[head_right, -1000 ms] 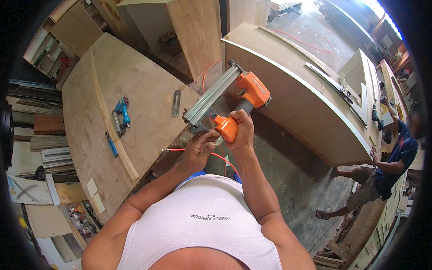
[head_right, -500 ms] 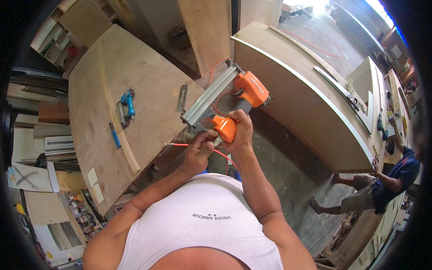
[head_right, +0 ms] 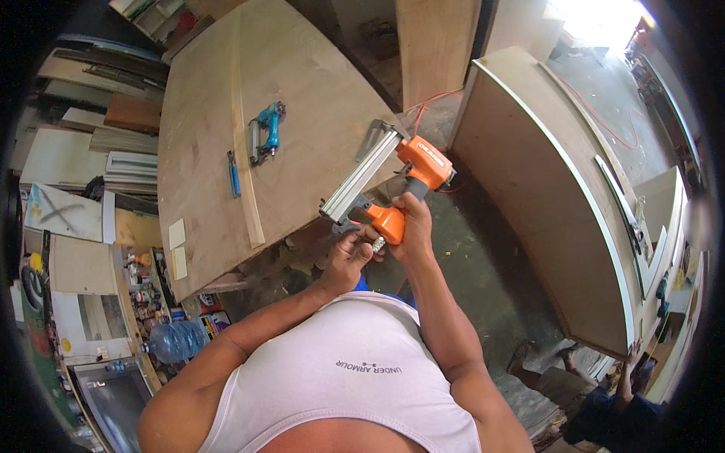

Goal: The person positions a long white trim piece along the edge of a large wooden panel with a coworker. They then pick up an orange nail gun, connect an air hose, and use a utility knife to adjust the tool before placing it on the workbench.

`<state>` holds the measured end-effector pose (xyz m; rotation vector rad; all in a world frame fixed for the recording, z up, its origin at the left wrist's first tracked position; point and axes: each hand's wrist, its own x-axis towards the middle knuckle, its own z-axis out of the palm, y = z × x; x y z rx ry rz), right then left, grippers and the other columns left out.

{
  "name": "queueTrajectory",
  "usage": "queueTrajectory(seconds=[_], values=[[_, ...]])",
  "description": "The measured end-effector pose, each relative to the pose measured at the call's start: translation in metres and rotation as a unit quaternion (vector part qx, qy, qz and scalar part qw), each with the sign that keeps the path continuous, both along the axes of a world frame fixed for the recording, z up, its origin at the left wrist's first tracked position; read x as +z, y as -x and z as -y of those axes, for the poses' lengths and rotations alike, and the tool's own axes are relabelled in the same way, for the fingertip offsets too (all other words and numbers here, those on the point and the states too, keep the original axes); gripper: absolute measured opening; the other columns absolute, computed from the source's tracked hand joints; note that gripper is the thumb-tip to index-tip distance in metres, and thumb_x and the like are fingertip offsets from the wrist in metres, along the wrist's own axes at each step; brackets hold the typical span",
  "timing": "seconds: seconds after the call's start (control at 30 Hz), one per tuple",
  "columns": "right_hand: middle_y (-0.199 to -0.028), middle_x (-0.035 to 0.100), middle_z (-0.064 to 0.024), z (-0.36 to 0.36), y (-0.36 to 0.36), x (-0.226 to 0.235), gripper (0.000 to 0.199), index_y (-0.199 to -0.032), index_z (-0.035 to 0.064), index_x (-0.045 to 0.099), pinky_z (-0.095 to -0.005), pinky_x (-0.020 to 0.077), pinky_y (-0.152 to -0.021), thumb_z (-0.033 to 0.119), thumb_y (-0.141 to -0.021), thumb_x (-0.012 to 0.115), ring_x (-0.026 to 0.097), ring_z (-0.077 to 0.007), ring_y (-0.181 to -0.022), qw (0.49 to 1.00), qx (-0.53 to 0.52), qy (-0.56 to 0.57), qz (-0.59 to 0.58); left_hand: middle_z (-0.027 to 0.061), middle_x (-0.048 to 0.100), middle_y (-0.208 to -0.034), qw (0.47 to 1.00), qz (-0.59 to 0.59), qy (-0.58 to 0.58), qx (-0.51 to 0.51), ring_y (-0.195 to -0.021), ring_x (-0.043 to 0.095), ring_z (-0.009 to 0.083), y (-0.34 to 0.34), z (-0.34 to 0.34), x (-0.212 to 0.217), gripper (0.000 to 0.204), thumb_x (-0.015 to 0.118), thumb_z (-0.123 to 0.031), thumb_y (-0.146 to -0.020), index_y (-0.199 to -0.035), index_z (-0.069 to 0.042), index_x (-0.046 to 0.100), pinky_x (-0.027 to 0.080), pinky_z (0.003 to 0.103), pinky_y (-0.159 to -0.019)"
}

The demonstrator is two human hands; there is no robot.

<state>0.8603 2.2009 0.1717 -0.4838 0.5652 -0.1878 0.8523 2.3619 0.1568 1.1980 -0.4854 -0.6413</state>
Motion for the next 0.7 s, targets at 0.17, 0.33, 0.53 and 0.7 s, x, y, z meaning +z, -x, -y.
queueTrajectory(seconds=[0.17,0.33,0.53,0.7], values=[[-0.088,0.058,-0.0159,-0.032,-0.067,-0.059,0.023,-0.098,-0.0037,0.053,-0.0405,0.0577,-0.063,0.01,-0.08,0.053,0.065,-0.0304,-0.074,0.989,0.109,0.102,-0.01,0.0046,0.06,-0.102,0.986,-0.132,-0.085,0.055,-0.093,0.061,0.0137,-0.051,-0.047,-0.013,0.026,0.059,-0.021,-0.097,-0.115,-0.004,0.054,0.054,0.032,-0.078],[-0.072,0.055,-0.0054,-0.07,-0.167,-0.078,0.018,-0.085,0.0023,0.054,-0.0337,0.044,-0.051,0.008,-0.071,0.064,0.053,-0.0158,-0.058,0.937,0.129,0.295,-0.133,0.0087,0.061,-0.1,0.921,-0.139,-0.339,0.129,-0.087,0.062,0.0167,-0.12,-0.109,-0.035,0.042,0.068,-0.02,-0.085,-0.118,0.0,0.053,0.053,0.032,-0.075],[-0.075,0.061,-0.0085,-0.096,-0.273,-0.151,0.025,-0.09,-0.0016,0.06,-0.0335,0.0451,-0.054,0.012,-0.07,0.068,0.058,-0.0167,-0.062,0.888,0.149,0.401,-0.169,0.0139,0.06,-0.105,0.865,0.149,-0.451,0.162,-0.096,0.061,0.0234,-0.209,-0.167,-0.086,0.042,0.068,-0.023,-0.086,-0.117,0.001,0.054,0.051,0.035,-0.084],[-0.084,0.068,-0.0153,-0.088,-0.318,-0.184,0.028,-0.089,-0.002,0.063,-0.0378,0.0493,-0.062,0.022,-0.075,0.067,0.066,-0.0236,-0.072,0.803,0.26,0.493,-0.21,0.0172,0.057,-0.119,0.862,0.258,-0.406,0.158,-0.112,0.056,0.0313,-0.286,-0.159,-0.092,0.041,0.066,-0.021,-0.087,-0.122,-0.002,0.054,0.045,0.038,-0.097]])
